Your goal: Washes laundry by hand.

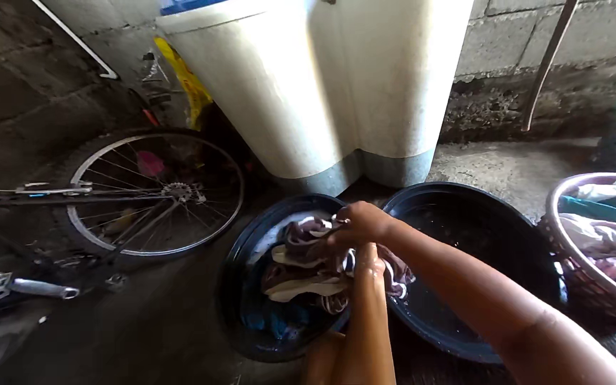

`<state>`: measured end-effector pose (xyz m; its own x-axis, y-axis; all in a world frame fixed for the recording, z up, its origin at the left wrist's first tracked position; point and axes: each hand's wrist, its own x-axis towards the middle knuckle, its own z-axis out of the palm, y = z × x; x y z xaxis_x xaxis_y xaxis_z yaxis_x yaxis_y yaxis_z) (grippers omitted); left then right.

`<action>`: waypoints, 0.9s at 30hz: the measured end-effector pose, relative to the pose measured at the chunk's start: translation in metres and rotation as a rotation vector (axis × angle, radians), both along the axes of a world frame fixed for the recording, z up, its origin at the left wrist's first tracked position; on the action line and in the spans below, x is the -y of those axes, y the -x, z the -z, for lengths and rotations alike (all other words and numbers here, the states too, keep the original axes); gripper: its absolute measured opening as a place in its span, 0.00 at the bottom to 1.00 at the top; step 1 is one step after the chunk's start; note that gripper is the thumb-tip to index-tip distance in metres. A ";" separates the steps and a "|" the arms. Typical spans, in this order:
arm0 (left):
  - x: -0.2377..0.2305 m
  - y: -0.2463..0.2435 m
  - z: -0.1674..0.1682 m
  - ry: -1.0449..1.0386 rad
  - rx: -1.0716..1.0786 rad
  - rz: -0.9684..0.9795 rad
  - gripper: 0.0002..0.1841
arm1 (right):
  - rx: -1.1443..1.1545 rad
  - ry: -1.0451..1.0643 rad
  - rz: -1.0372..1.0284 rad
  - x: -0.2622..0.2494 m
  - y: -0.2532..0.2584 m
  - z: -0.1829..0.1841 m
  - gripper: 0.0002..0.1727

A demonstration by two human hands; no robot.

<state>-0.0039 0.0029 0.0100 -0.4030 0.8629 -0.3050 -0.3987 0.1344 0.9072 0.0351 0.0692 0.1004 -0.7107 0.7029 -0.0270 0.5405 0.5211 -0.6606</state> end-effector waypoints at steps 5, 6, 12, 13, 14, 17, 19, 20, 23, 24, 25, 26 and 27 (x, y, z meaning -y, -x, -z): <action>-0.010 -0.006 0.022 -0.024 0.281 0.199 0.07 | -0.365 0.401 0.274 -0.009 -0.066 0.082 0.27; -0.009 -0.008 0.019 -0.020 0.251 0.270 0.09 | -0.459 0.520 0.333 -0.005 -0.076 0.095 0.31; -0.009 -0.014 0.011 -0.245 0.308 0.388 0.09 | -0.971 0.900 0.117 0.023 -0.101 0.141 0.62; -0.011 -0.012 0.012 -0.281 0.332 0.373 0.10 | -0.962 0.894 0.077 0.027 -0.104 0.145 0.64; -0.013 -0.009 0.014 -0.314 0.358 0.379 0.10 | -0.919 0.873 0.060 0.033 -0.107 0.147 0.63; -0.016 0.001 0.018 -0.356 0.443 0.482 0.10 | -0.747 0.889 -0.046 0.034 -0.114 0.154 0.43; -0.018 -0.002 0.021 -0.354 0.434 0.505 0.13 | -0.602 0.877 -0.032 0.034 -0.113 0.152 0.34; -0.019 -0.004 0.023 -0.344 0.417 0.488 0.13 | -0.532 0.848 0.038 0.036 -0.110 0.149 0.30; -0.023 -0.012 0.027 -0.267 0.315 0.354 0.14 | -0.300 0.651 0.265 0.042 -0.099 0.132 0.22; -0.025 -0.015 0.027 -0.229 0.277 0.285 0.15 | -0.203 0.556 0.294 0.042 -0.096 0.128 0.22; -0.026 -0.018 0.028 -0.187 0.244 0.219 0.16 | -0.096 0.471 0.316 0.042 -0.093 0.125 0.22; -0.028 -0.020 0.030 -0.144 0.218 0.155 0.16 | 0.027 0.409 0.350 0.043 -0.089 0.123 0.22; -0.029 -0.022 0.032 -0.113 0.200 0.107 0.15 | 0.154 0.375 0.397 0.045 -0.085 0.119 0.21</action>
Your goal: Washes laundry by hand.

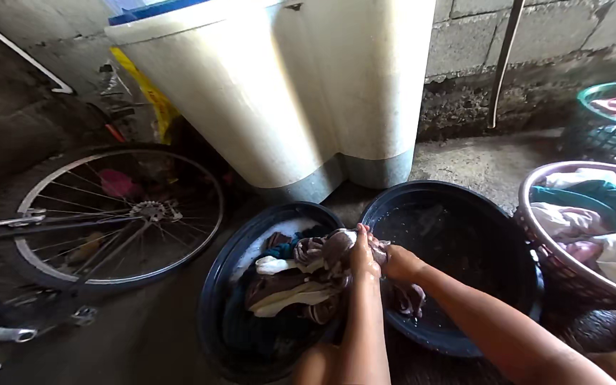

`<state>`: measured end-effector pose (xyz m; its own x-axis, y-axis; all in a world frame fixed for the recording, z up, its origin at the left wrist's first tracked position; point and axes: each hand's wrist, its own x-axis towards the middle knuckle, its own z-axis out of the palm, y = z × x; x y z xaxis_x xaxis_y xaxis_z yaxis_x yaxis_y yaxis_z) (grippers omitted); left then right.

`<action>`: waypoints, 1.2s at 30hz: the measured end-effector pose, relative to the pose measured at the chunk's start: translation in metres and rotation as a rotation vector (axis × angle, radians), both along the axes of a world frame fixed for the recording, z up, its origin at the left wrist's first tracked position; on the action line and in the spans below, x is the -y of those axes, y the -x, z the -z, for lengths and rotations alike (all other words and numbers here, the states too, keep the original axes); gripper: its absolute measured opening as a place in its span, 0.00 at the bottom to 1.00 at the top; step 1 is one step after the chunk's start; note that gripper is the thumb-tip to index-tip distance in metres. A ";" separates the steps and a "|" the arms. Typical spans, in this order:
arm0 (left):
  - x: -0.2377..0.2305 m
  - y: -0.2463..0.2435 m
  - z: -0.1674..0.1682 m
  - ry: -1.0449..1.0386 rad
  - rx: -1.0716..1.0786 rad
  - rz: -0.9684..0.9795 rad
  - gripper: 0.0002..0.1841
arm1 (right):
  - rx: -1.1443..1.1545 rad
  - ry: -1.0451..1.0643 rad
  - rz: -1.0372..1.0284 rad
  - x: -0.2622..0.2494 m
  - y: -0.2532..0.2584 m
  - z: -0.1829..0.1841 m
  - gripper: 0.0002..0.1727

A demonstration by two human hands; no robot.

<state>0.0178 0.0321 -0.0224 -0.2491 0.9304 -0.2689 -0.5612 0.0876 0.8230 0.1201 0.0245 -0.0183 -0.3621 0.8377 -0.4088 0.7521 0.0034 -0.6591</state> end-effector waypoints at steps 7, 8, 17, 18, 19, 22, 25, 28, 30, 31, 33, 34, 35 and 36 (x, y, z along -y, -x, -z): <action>-0.001 -0.019 0.008 0.230 -0.145 -0.156 0.21 | 0.405 -0.134 0.119 0.023 0.018 0.004 0.19; 0.000 -0.021 0.008 0.250 -0.146 -0.157 0.22 | 0.416 -0.162 0.130 0.025 0.016 0.009 0.19; 0.015 0.011 0.029 -0.307 -0.263 0.387 0.58 | -0.256 -0.224 0.290 -0.012 -0.024 -0.030 0.19; 0.021 0.013 0.030 -0.279 -0.342 0.484 0.51 | -0.329 -0.230 0.283 -0.013 -0.026 -0.040 0.18; 0.023 0.014 0.030 -0.245 -0.408 0.588 0.43 | -0.386 -0.229 0.278 -0.013 -0.025 -0.050 0.19; 0.023 0.004 0.026 -0.184 -0.434 0.656 0.34 | -0.549 -0.215 0.330 -0.006 -0.014 -0.063 0.20; 0.027 -0.008 0.026 -0.139 -0.385 0.462 0.28 | -0.604 -0.225 0.360 -0.003 0.004 -0.060 0.19; 0.030 -0.014 0.034 -0.106 -0.317 0.349 0.19 | -0.528 -0.256 0.329 -0.004 0.017 -0.058 0.18; 0.033 -0.020 0.030 -0.119 -0.290 0.325 0.19 | -0.483 -0.258 0.346 -0.007 0.021 -0.062 0.17; 0.035 -0.021 0.031 -0.123 -0.306 0.320 0.22 | -0.462 -0.247 0.363 -0.008 0.022 -0.063 0.17; 0.042 -0.020 0.020 -0.096 -0.400 0.367 0.27 | -0.418 -0.236 0.381 -0.010 0.024 -0.060 0.16; 0.046 -0.020 0.003 -0.043 -0.442 0.387 0.27 | -0.394 -0.239 0.388 -0.011 0.026 -0.058 0.17; 0.052 -0.019 -0.017 0.008 -0.514 0.432 0.28 | -0.367 -0.246 0.395 -0.012 0.027 -0.055 0.17; 0.056 -0.017 -0.036 0.043 -0.630 0.500 0.27 | -0.342 -0.249 0.401 -0.012 0.028 -0.052 0.17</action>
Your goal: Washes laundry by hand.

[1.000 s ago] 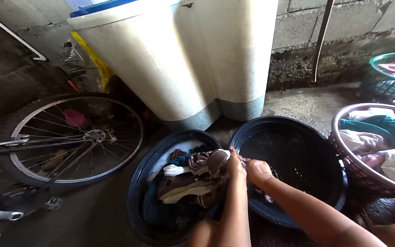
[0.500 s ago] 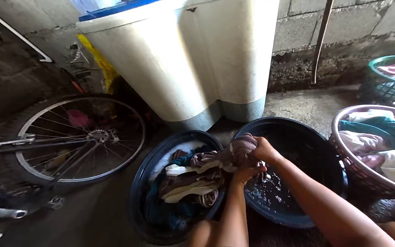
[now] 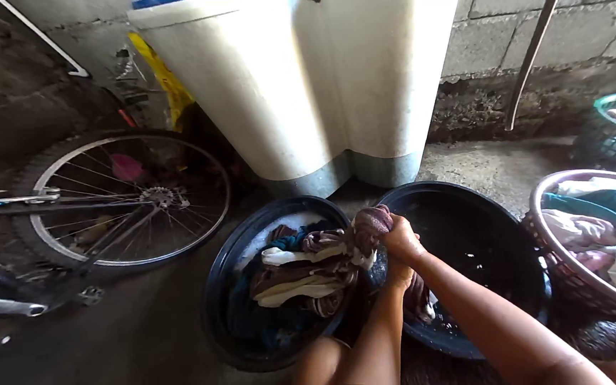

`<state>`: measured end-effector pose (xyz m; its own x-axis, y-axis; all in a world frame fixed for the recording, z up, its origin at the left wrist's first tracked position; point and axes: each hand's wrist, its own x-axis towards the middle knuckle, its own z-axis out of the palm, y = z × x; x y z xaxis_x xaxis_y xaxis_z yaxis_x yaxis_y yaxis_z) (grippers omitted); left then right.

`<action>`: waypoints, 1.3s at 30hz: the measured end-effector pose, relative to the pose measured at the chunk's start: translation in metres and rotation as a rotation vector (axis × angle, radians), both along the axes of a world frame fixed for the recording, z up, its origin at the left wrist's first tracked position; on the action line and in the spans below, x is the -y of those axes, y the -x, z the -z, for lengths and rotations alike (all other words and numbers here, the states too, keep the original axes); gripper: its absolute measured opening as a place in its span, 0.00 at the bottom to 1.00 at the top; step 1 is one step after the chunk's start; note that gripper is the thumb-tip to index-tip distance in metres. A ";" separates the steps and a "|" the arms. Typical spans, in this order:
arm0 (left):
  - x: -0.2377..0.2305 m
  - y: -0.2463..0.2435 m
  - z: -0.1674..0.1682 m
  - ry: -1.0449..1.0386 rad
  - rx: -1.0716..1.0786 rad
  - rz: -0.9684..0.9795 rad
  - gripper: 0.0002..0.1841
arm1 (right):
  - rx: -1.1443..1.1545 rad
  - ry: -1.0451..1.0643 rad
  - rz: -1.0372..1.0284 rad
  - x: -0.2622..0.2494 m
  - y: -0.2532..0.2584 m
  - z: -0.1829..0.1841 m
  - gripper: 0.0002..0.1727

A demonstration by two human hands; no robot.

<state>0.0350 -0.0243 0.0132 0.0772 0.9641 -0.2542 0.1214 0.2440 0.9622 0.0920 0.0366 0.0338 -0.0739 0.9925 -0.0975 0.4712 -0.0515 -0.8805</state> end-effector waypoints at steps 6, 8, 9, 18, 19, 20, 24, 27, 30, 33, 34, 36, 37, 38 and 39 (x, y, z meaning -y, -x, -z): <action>-0.007 -0.003 0.017 -0.012 -0.263 0.120 0.26 | 0.188 0.023 -0.134 0.000 -0.003 -0.001 0.20; -0.020 -0.003 0.050 -0.065 -0.199 0.035 0.22 | 0.219 -0.057 -0.334 -0.007 -0.012 -0.003 0.31; -0.024 0.001 0.049 -0.052 -0.187 0.023 0.21 | 0.191 -0.081 -0.429 -0.009 -0.019 -0.005 0.38; -0.031 0.017 0.005 -0.234 0.561 -0.052 0.08 | -0.709 0.113 -0.395 -0.001 -0.082 0.082 0.49; -0.032 0.017 0.002 -0.227 0.632 -0.016 0.08 | -0.740 0.143 -0.464 0.005 -0.081 0.086 0.45; -0.034 0.017 0.003 -0.217 0.695 0.025 0.10 | -0.794 0.162 -0.548 0.008 -0.080 0.086 0.41; -0.041 0.016 0.014 -0.242 0.819 0.116 0.19 | -0.691 0.167 -0.721 0.002 -0.078 0.071 0.48; -0.043 0.009 0.019 -0.254 0.777 0.089 0.14 | -0.382 0.186 -0.550 0.008 -0.074 0.058 0.36; -0.043 0.001 0.023 -0.227 0.673 -0.013 0.13 | -0.126 0.133 -0.416 0.019 -0.070 0.047 0.21; -0.043 -0.006 0.029 -0.209 0.566 -0.113 0.16 | 0.112 0.072 -0.369 0.020 -0.070 0.053 0.17; -0.044 -0.008 0.032 -0.196 0.525 -0.138 0.17 | 0.211 0.088 -0.358 0.020 -0.069 0.054 0.19; -0.045 -0.013 0.036 -0.172 0.451 -0.198 0.20 | 0.400 0.161 -0.328 0.020 -0.066 0.050 0.23; -0.046 -0.015 0.038 -0.157 0.423 -0.227 0.21 | 0.478 0.190 -0.311 0.023 -0.064 0.045 0.24; -0.047 -0.017 0.039 -0.147 0.405 -0.253 0.22 | 0.542 0.206 -0.296 0.026 -0.062 0.042 0.25; -0.048 -0.019 0.041 -0.136 0.391 -0.265 0.24 | 0.597 0.204 -0.281 0.029 -0.060 0.040 0.25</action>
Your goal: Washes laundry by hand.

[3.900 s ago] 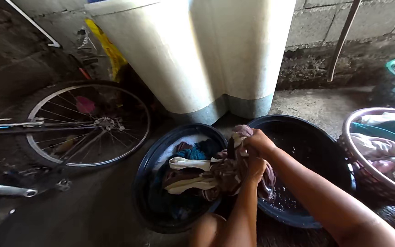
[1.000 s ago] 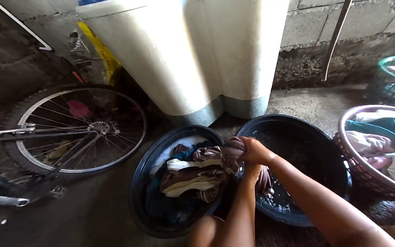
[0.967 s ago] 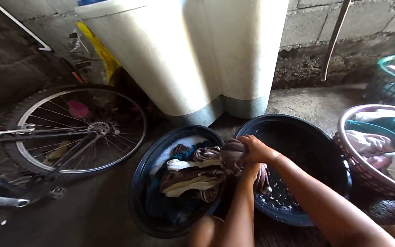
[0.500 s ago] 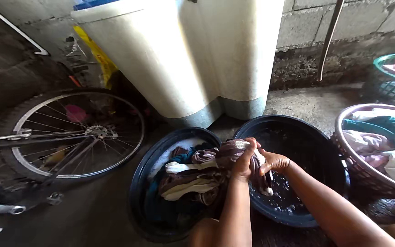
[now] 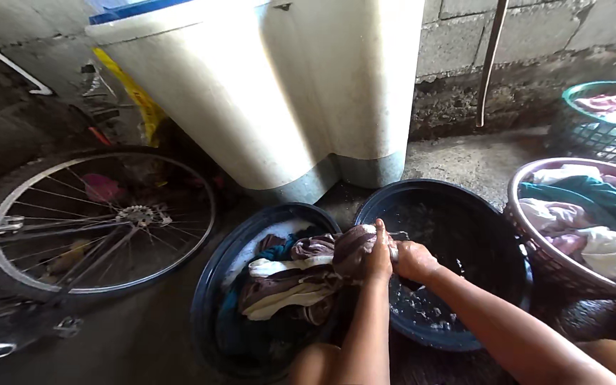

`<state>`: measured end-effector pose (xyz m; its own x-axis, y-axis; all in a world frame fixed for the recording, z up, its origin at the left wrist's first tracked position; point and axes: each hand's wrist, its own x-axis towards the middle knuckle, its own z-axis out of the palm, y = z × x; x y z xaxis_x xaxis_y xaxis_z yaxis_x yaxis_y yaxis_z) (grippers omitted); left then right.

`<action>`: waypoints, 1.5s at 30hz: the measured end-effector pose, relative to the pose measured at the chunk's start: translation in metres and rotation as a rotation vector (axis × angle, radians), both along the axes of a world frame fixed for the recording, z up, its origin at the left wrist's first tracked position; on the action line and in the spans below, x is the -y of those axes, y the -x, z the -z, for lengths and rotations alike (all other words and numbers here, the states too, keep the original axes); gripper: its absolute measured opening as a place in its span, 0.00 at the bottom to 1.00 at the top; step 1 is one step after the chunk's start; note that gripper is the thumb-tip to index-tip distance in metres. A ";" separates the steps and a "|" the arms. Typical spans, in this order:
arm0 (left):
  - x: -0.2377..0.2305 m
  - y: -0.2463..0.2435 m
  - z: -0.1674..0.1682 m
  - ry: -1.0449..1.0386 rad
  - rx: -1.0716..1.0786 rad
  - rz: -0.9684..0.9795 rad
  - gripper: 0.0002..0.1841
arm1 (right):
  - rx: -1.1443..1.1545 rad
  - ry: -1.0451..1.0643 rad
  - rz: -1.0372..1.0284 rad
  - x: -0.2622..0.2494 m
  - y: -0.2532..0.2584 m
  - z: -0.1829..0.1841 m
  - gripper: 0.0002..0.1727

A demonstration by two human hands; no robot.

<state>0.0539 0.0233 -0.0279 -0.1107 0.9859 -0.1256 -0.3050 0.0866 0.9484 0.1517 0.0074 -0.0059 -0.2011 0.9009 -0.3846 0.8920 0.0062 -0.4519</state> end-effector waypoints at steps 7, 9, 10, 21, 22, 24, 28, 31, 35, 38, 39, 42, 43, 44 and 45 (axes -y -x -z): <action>0.003 -0.004 -0.012 -0.038 0.084 -0.060 0.22 | -0.062 -0.134 0.101 -0.003 -0.006 0.003 0.29; 0.004 0.000 -0.020 0.003 0.088 -0.010 0.20 | -0.324 -0.154 0.118 -0.011 -0.019 0.007 0.37; 0.006 0.003 -0.024 0.048 0.100 0.025 0.23 | -0.455 -0.150 0.088 -0.014 -0.027 0.010 0.45; 0.007 0.022 -0.015 -0.246 0.400 0.309 0.18 | -1.333 0.601 1.000 0.045 -0.034 0.052 0.57; 0.007 0.022 -0.015 -0.269 0.430 0.384 0.19 | -1.414 0.595 0.988 0.043 -0.030 0.052 0.56; 0.011 0.021 -0.014 -0.306 0.518 0.531 0.18 | -1.647 0.448 0.977 0.031 -0.026 0.053 0.54; 0.012 0.024 -0.007 -0.272 0.647 0.694 0.16 | -2.067 0.101 0.920 0.002 -0.043 0.046 0.49; 0.007 0.032 -0.009 -0.159 0.649 0.572 0.16 | -2.233 -0.035 0.731 -0.007 -0.063 0.042 0.36; -0.001 0.029 -0.021 0.042 0.443 0.267 0.20 | -2.074 -0.162 0.463 -0.009 -0.076 0.023 0.17; -0.008 0.024 -0.019 0.102 0.270 0.189 0.18 | -1.694 -0.137 0.280 -0.003 -0.081 -0.001 0.10; -0.009 0.022 -0.018 0.129 0.220 0.191 0.18 | -1.539 -0.108 0.216 0.000 -0.083 -0.008 0.09; -0.009 0.015 -0.015 0.213 0.086 0.190 0.21 | -0.985 -0.106 -0.128 0.004 -0.078 -0.028 0.10; -0.008 0.013 -0.013 0.216 0.037 0.198 0.23 | -0.792 -0.125 -0.253 0.007 -0.073 -0.032 0.13; -0.008 0.011 -0.011 0.216 -0.013 0.196 0.24 | -0.606 -0.149 -0.361 0.010 -0.065 -0.031 0.16; -0.008 0.008 -0.010 0.222 -0.057 0.190 0.26 | -0.426 -0.179 -0.451 0.015 -0.057 -0.028 0.19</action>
